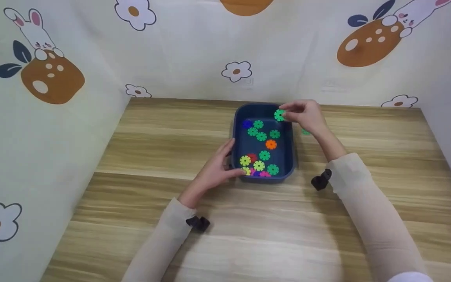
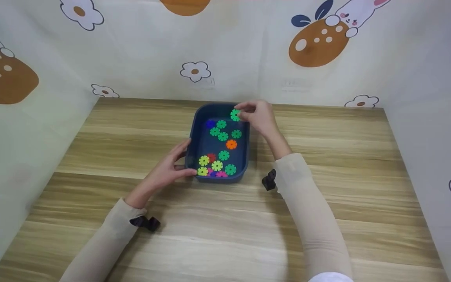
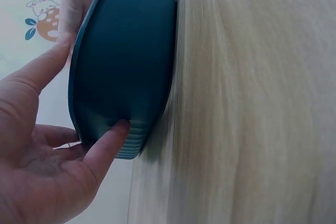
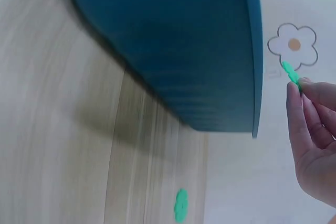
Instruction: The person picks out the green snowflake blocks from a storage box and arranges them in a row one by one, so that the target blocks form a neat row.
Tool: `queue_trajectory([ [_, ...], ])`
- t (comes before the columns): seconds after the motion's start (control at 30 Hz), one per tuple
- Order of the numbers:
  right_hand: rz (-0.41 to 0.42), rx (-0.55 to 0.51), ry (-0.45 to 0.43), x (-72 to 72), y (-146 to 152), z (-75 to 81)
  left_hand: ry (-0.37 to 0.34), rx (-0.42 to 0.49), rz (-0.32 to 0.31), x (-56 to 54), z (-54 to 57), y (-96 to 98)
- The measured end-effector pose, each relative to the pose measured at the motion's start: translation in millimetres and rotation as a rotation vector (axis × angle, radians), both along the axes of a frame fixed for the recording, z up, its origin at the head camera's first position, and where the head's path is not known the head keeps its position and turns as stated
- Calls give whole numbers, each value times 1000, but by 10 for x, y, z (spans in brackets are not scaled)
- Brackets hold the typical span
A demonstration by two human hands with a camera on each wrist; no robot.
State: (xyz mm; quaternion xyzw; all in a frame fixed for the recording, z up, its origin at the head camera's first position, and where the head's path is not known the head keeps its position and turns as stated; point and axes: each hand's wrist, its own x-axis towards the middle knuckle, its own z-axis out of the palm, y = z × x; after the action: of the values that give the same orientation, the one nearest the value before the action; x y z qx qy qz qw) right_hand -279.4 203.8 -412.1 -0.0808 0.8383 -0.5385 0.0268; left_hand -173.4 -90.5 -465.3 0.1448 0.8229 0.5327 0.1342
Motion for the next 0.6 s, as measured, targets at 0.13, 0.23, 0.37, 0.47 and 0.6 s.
queue_trajectory([
  [0.13, -25, -34, -10, 9, 105, 6, 14, -19, 9, 9, 6, 12],
  [0.23, -39, -63, -13, 0, 187, -9, 18, -27, 12, 12, 7, 13],
  [0.37, -48, -96, -31, -23, 310, -52, 17, -36, 13, 8, -8, 12],
  [0.47, -52, -115, -38, -30, 388, -78, 23, -48, 12, 3, -14, 9],
  [0.6, -65, -152, -47, -21, 467, -101, 21, -63, 9, -3, -12, 3],
])
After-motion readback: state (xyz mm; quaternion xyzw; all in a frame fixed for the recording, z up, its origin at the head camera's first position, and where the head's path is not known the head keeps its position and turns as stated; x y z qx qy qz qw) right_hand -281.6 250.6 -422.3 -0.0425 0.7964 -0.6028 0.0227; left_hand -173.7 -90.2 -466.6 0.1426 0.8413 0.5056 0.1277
